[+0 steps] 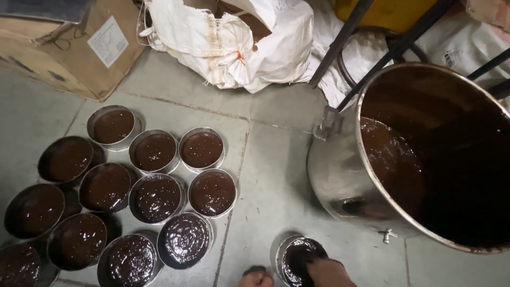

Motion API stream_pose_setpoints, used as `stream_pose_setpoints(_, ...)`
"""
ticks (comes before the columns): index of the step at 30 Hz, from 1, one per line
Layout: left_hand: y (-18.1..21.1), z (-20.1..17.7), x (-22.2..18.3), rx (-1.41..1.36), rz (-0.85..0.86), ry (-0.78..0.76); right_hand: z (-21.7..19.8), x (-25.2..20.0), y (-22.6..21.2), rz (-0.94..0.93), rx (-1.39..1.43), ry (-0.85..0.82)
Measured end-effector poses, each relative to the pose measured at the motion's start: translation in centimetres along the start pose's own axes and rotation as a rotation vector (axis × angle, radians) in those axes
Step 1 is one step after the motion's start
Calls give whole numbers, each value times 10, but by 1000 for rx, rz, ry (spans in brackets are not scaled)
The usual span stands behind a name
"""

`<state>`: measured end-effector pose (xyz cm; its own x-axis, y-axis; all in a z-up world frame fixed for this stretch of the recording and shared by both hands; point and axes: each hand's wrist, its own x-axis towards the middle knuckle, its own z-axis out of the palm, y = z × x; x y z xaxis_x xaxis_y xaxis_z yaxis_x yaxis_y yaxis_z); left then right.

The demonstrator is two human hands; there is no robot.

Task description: The person scoops dark brown batter from a large metal pot and fills round metal tins arranged on the tiled floor, smoothing the batter surface in each tin by hand before setting the filled tin with the others. The person repeats this for one tin at a time, working bare-handed.

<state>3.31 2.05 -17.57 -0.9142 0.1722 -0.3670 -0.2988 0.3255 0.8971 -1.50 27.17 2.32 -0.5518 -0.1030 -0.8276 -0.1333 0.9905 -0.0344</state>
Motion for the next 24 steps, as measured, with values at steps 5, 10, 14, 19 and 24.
stream_pose_setpoints(5, -4, 50, 4, -127, 498, 818, -5, -36, 7, -172, 207, 344)
stream_pose_setpoints(10, -18, 24, 15, -144, 292, 471, 47, -21, 61, -495, 889, 601)
stream_pose_setpoints(14, -33, 12, 3, -160, 2, -3, -35, -70, -5, -1276, 1668, 821)
stream_pose_setpoints(19, 37, -33, -15, -244, -205, -337, -77, -95, -31, -608, 2562, 455)
stream_pose_setpoints(24, 82, -45, -25, -240, -401, -321, -105, -109, -51, -784, 2709, 146)
